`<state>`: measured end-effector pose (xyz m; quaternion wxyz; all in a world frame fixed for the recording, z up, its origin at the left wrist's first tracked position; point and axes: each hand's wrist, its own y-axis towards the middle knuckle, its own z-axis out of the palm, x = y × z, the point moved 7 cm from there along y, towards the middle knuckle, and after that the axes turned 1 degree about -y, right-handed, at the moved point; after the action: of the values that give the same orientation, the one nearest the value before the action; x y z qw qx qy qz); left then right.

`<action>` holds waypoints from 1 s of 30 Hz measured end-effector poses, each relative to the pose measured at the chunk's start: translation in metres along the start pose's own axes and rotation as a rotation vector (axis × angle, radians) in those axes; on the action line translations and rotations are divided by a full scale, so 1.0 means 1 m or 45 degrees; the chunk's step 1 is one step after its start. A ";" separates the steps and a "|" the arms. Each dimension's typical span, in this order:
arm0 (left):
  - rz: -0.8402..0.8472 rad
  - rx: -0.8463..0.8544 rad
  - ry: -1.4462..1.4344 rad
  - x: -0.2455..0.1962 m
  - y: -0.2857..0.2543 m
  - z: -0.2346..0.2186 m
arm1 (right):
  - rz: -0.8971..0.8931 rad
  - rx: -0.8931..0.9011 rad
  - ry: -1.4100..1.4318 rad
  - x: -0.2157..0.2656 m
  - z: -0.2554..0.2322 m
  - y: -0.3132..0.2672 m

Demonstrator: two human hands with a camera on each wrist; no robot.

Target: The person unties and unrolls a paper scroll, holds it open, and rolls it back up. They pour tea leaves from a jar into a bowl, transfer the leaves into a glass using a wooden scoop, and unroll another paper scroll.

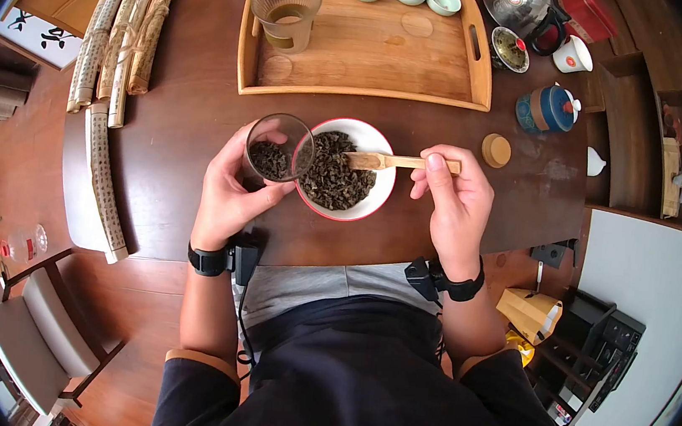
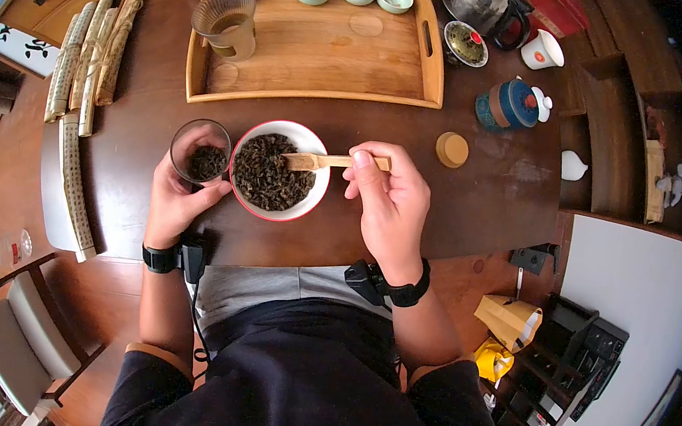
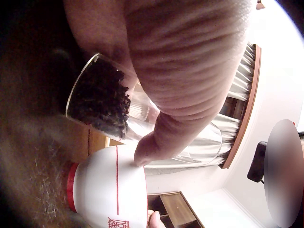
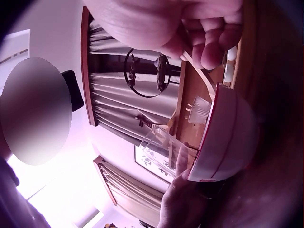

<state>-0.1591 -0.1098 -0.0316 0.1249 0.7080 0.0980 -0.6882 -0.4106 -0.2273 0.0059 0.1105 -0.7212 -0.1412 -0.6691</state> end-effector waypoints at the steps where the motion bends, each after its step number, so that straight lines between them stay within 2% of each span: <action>1: 0.002 0.002 0.008 -0.001 0.000 0.000 | 0.007 0.005 0.040 -0.001 0.000 0.000; 11: -0.021 -0.009 -0.055 -0.001 0.000 0.001 | 0.034 0.014 0.110 -0.008 0.003 -0.002; 17: 0.023 0.000 0.034 -0.002 0.000 0.000 | 0.088 0.002 0.155 -0.012 0.000 -0.003; 19: -0.090 -0.024 -0.060 0.000 -0.001 0.001 | 0.139 -0.018 0.148 -0.013 -0.003 -0.002; 30: -0.090 -0.027 -0.059 -0.002 -0.001 0.002 | 0.271 -0.056 0.344 -0.027 0.004 -0.002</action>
<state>-0.1612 -0.1091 -0.0300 0.1103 0.6866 0.1272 -0.7073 -0.4092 -0.2255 -0.0211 0.1830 -0.6378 -0.0334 -0.7474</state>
